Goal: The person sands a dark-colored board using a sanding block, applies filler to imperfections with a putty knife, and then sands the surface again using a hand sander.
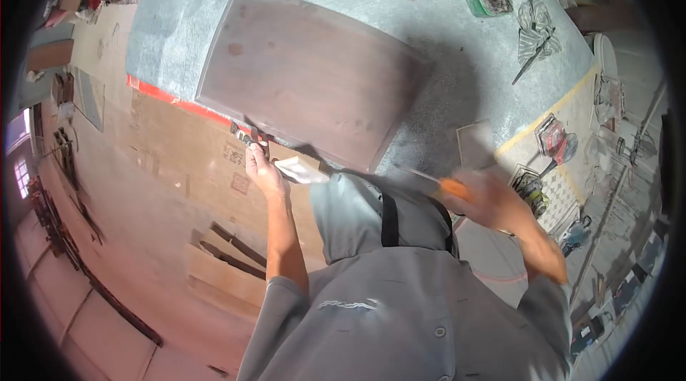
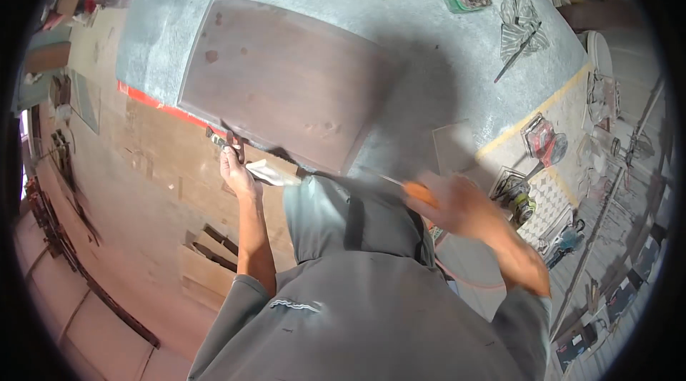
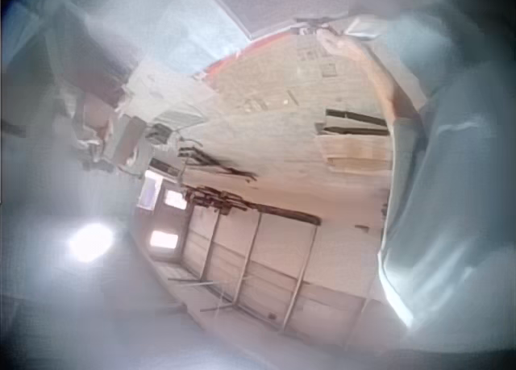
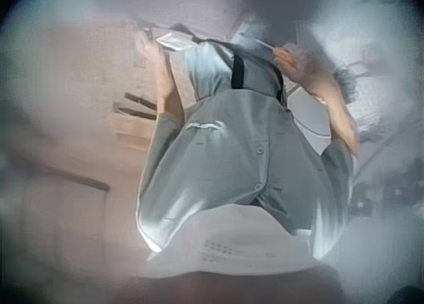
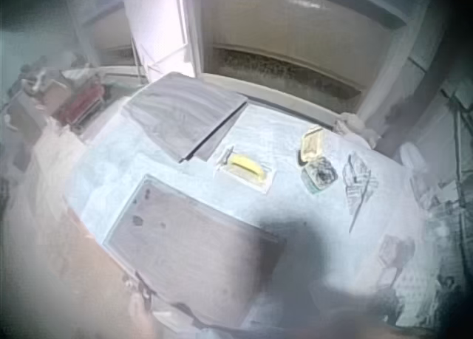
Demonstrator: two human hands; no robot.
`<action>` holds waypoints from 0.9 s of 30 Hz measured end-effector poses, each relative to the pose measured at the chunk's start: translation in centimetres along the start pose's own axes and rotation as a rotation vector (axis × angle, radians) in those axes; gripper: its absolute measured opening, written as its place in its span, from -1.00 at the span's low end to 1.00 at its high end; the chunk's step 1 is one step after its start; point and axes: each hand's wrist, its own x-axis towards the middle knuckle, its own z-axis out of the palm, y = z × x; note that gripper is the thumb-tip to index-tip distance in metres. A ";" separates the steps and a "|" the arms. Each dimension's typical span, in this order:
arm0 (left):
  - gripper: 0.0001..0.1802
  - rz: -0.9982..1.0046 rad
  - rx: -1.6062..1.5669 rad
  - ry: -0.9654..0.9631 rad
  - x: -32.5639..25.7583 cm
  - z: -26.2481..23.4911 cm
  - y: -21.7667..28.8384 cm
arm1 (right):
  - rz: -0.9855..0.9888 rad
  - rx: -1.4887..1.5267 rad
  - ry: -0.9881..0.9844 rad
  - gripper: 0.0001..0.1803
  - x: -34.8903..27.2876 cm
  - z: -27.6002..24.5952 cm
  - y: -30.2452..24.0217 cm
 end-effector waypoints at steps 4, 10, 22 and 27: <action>-0.75 -0.054 0.024 -0.036 1.2 -3.3 1.2 | -0.089 -0.150 0.250 -0.63 12.7 -1.4 -6.3; -0.74 -0.085 0.131 0.033 2.0 -6.0 2.2 | -0.140 -0.139 0.232 -0.49 19.9 -3.6 -8.4; -0.75 -0.066 0.271 0.024 -4.1 -5.2 2.7 | 0.363 0.600 0.034 -0.69 -3.4 -11.2 11.6; -0.82 -0.058 0.275 -0.125 -7.9 -2.4 2.3 | 0.746 0.636 0.695 -0.63 -23.5 -12.3 33.3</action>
